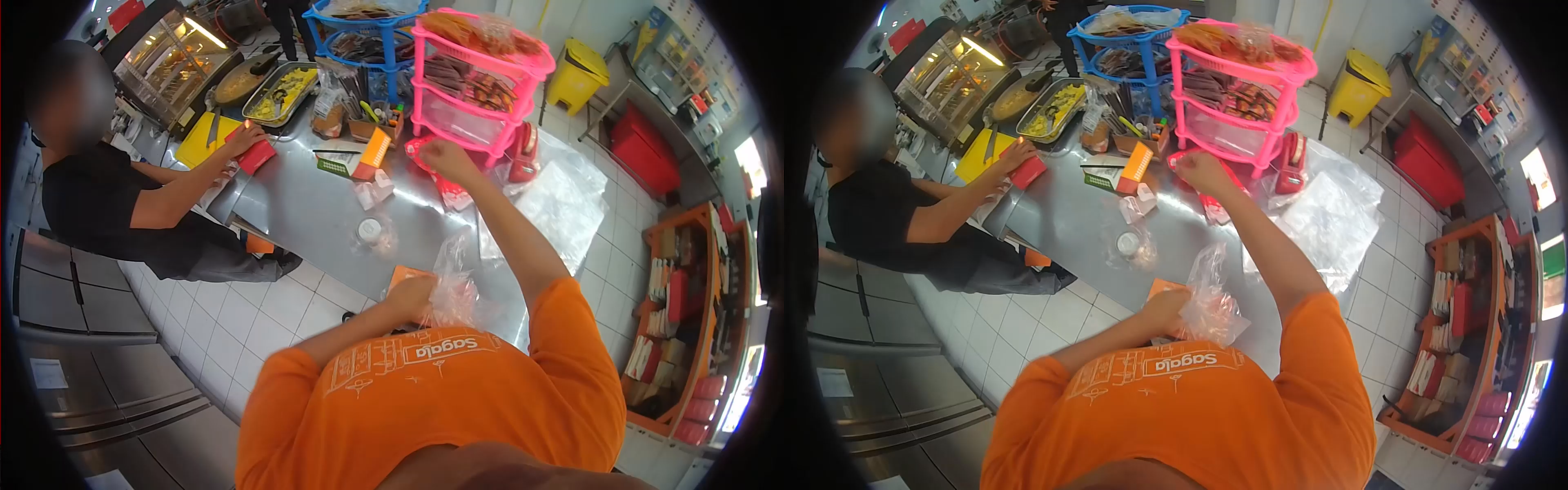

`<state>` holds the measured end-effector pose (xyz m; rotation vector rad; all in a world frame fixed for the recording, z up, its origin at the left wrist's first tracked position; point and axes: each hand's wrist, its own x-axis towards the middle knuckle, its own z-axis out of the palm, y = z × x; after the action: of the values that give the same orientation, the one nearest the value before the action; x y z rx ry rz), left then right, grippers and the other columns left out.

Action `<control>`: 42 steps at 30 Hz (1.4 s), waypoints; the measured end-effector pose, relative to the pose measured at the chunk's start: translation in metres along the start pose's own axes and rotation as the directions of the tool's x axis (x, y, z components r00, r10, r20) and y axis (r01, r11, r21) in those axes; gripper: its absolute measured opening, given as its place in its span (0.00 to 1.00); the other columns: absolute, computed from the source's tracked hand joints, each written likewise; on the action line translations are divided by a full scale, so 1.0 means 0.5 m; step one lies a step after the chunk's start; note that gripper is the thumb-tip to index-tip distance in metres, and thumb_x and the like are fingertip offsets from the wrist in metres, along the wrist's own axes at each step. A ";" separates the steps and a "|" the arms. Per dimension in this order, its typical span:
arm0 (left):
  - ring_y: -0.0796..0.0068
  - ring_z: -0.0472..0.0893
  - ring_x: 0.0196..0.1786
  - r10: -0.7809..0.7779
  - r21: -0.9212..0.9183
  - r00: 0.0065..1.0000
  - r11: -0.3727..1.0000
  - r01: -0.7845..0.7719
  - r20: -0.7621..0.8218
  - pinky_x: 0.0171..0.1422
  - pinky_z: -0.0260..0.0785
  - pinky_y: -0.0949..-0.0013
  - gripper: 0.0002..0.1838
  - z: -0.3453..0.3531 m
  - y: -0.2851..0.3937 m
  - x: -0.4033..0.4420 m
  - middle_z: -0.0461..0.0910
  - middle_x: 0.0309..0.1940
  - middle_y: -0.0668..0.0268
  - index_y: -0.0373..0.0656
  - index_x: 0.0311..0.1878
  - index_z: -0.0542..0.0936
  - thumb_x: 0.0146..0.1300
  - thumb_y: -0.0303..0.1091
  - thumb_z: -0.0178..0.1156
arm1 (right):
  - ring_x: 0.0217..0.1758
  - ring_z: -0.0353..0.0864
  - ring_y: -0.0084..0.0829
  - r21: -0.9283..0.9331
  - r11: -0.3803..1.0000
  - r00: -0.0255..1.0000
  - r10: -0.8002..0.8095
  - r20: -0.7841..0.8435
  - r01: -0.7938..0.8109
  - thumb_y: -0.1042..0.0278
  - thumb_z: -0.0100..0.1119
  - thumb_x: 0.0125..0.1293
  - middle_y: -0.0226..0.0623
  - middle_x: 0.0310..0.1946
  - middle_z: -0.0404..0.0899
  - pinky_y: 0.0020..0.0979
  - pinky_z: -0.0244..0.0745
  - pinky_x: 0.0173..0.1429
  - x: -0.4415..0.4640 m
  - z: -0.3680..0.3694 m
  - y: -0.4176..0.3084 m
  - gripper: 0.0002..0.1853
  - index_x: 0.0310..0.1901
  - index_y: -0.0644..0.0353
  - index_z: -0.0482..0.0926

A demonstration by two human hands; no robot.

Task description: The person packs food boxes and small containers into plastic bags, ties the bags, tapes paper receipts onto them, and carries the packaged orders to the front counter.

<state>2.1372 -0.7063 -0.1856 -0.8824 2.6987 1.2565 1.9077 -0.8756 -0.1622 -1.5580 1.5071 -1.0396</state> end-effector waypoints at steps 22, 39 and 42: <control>0.59 0.80 0.43 -0.078 -0.642 0.990 0.766 -0.017 -0.119 0.48 0.72 0.62 0.19 0.083 -0.129 -0.030 0.80 0.39 0.53 0.35 0.50 0.76 0.61 0.38 0.57 | 0.34 0.81 0.42 -0.481 0.810 0.740 -0.543 -0.398 0.335 0.69 0.58 0.59 0.47 0.32 0.81 0.39 0.74 0.38 0.182 -0.003 -0.122 0.08 0.38 0.63 0.78; 0.57 0.80 0.45 -0.158 0.178 0.982 0.968 0.175 -0.104 0.48 0.72 0.59 0.17 0.037 -0.041 -0.023 0.80 0.42 0.52 0.39 0.51 0.76 0.66 0.39 0.50 | 0.42 0.80 0.44 -0.277 0.764 0.778 0.426 -0.462 -0.583 0.61 0.58 0.61 0.41 0.41 0.77 0.42 0.75 0.45 -0.635 0.029 0.075 0.11 0.40 0.58 0.78; 0.57 0.79 0.45 -0.264 -0.078 0.950 0.964 0.254 -0.165 0.50 0.71 0.60 0.19 0.028 -0.019 -0.013 0.80 0.43 0.53 0.38 0.52 0.75 0.66 0.43 0.52 | 0.42 0.79 0.43 -0.334 0.841 0.847 0.240 -0.475 -0.426 0.63 0.55 0.63 0.39 0.39 0.77 0.41 0.75 0.44 -0.598 0.066 0.097 0.08 0.39 0.56 0.79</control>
<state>2.1446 -0.6979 -0.2000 -1.3628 2.5681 1.2549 1.9202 -0.5813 -0.2395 -1.3048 2.3502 -0.8999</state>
